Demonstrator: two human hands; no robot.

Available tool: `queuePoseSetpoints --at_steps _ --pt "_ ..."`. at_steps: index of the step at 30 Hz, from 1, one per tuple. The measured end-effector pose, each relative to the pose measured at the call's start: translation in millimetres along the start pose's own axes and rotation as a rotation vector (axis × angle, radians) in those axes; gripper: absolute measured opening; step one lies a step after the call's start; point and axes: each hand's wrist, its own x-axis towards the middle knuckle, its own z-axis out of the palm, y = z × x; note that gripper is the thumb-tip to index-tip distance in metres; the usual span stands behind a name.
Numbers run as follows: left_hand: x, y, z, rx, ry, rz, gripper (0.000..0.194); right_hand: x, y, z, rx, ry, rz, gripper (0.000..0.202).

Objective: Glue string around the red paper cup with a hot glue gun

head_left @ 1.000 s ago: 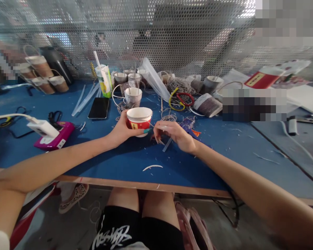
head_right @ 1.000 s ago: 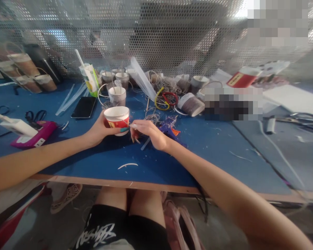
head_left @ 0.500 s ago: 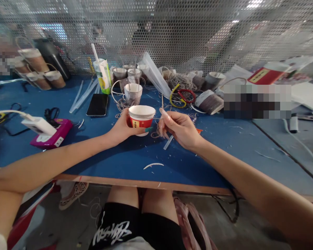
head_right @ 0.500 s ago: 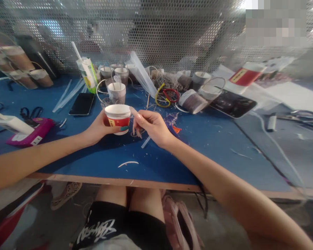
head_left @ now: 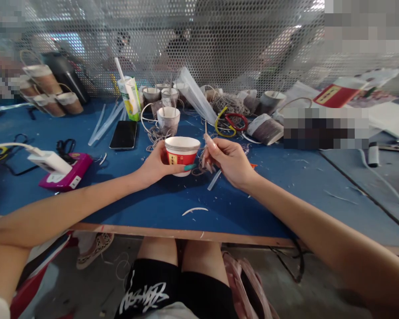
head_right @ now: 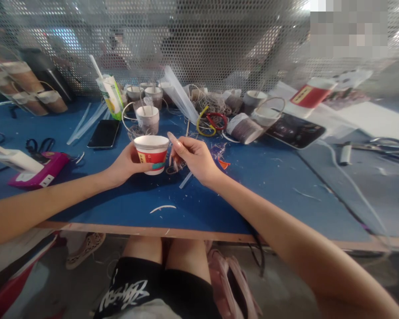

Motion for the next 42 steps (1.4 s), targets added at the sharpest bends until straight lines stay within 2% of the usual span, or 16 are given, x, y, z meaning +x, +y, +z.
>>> queuePoseSetpoints --at_steps 13,21,42 --pt "-1.2 -0.8 -1.6 -0.042 -0.04 0.024 0.07 0.8 2.3 -0.7 -0.095 0.007 -0.035 0.052" --pt "-2.0 1.0 1.1 -0.127 -0.157 0.034 0.07 -1.0 0.4 0.2 -0.08 -0.006 -0.024 0.051" --pt "-5.7 0.5 -4.3 -0.209 -0.261 -0.067 0.065 -2.0 -6.1 2.5 -0.098 0.008 -0.025 0.054"
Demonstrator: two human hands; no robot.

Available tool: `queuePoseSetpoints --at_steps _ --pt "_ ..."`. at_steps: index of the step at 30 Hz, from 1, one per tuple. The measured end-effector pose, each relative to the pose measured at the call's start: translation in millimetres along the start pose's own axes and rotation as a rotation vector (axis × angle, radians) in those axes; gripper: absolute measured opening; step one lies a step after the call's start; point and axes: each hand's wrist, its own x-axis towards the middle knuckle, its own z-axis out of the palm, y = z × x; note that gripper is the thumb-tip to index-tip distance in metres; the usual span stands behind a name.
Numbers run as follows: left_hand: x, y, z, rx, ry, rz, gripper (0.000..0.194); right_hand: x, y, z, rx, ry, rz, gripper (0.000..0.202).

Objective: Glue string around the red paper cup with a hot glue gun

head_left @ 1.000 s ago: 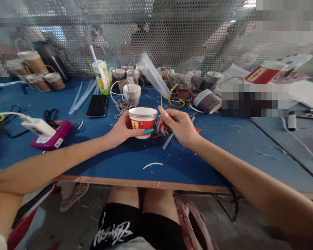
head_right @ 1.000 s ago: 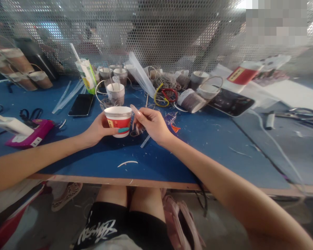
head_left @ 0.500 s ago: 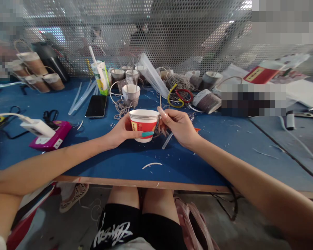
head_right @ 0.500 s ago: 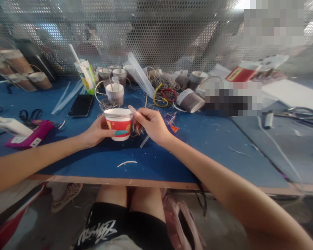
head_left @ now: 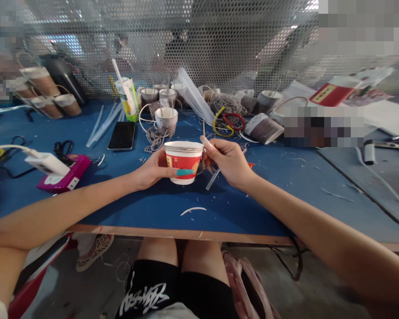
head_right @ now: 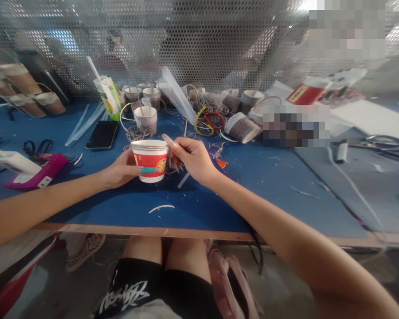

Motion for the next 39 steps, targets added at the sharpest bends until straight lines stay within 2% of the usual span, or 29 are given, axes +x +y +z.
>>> queuePoseSetpoints --at_steps 19,25,28,33,39 --pt "-4.3 2.1 -3.6 -0.066 -0.081 -0.09 0.06 -0.3 3.1 -2.1 0.009 -0.03 0.013 0.055" --pt "-3.1 3.8 -7.1 -0.114 -0.127 -0.157 0.053 -0.8 1.5 -3.8 0.105 0.002 0.04 0.059" --pt "-1.9 6.8 -5.9 -0.162 -0.111 -0.177 0.049 -0.9 2.3 -3.7 0.098 0.003 0.037 0.058" --pt "1.5 9.5 -5.3 -0.22 -0.001 -0.183 0.052 -1.2 7.9 -4.0 -0.067 0.12 -0.052 0.057" --pt "10.4 3.4 -11.3 0.018 0.109 0.001 0.06 -2.1 3.9 -12.7 -0.536 0.209 -0.168 0.056"
